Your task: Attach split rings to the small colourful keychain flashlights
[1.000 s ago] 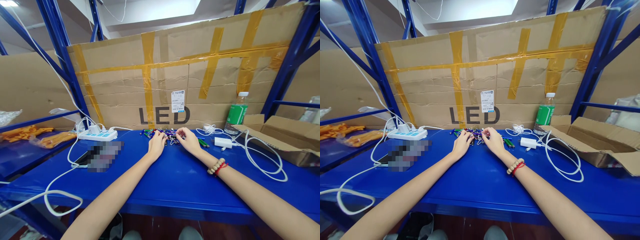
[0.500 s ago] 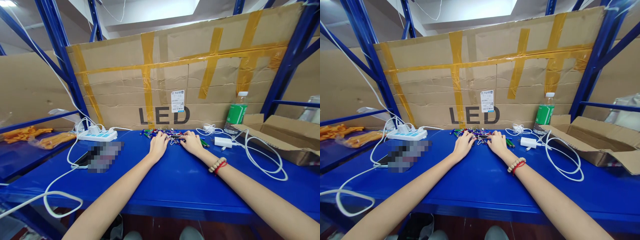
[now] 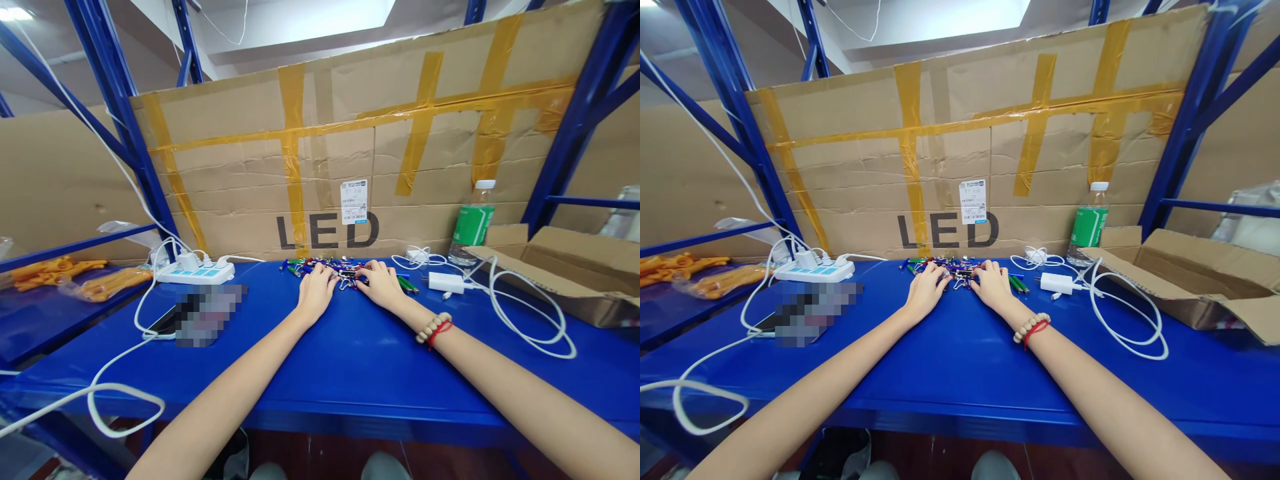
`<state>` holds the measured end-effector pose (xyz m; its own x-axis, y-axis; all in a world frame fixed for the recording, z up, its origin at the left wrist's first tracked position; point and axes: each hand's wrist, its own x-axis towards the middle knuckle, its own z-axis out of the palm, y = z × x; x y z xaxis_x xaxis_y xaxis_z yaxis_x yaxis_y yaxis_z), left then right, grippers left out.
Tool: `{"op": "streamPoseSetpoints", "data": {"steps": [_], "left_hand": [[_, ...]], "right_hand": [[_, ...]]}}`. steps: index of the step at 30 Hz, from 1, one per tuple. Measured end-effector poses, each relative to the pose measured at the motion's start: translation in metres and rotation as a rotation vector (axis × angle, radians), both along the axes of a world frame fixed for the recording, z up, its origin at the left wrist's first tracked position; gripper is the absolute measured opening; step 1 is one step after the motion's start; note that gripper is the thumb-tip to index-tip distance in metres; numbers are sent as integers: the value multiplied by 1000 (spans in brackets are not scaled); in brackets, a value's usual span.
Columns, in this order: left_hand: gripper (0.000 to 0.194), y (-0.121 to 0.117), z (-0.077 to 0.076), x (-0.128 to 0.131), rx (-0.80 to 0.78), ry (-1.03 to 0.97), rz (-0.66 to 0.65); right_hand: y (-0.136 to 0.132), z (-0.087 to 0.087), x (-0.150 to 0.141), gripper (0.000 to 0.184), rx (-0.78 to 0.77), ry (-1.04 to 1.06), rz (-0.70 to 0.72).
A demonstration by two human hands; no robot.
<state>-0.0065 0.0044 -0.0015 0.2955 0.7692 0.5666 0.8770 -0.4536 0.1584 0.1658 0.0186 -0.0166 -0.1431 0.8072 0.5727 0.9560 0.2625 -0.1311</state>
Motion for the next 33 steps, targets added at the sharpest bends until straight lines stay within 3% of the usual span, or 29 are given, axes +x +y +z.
{"op": "streamPoseSetpoints", "data": {"steps": [12,20,28,33], "left_hand": [[21,1,0,0,-23,-27,-17],[17,0,-1,-2,-33,-109,-85],[21,-1,0,0,6,-18,-63],[19,-1,2,0,-9,15,-82]], "right_hand": [[2,2,5,15,9,92,57],[-5,8,2,9,-74,169,-4],[-15,18,-10,13,261,266,273],[-20,20,-19,17,326,276,385]]}}
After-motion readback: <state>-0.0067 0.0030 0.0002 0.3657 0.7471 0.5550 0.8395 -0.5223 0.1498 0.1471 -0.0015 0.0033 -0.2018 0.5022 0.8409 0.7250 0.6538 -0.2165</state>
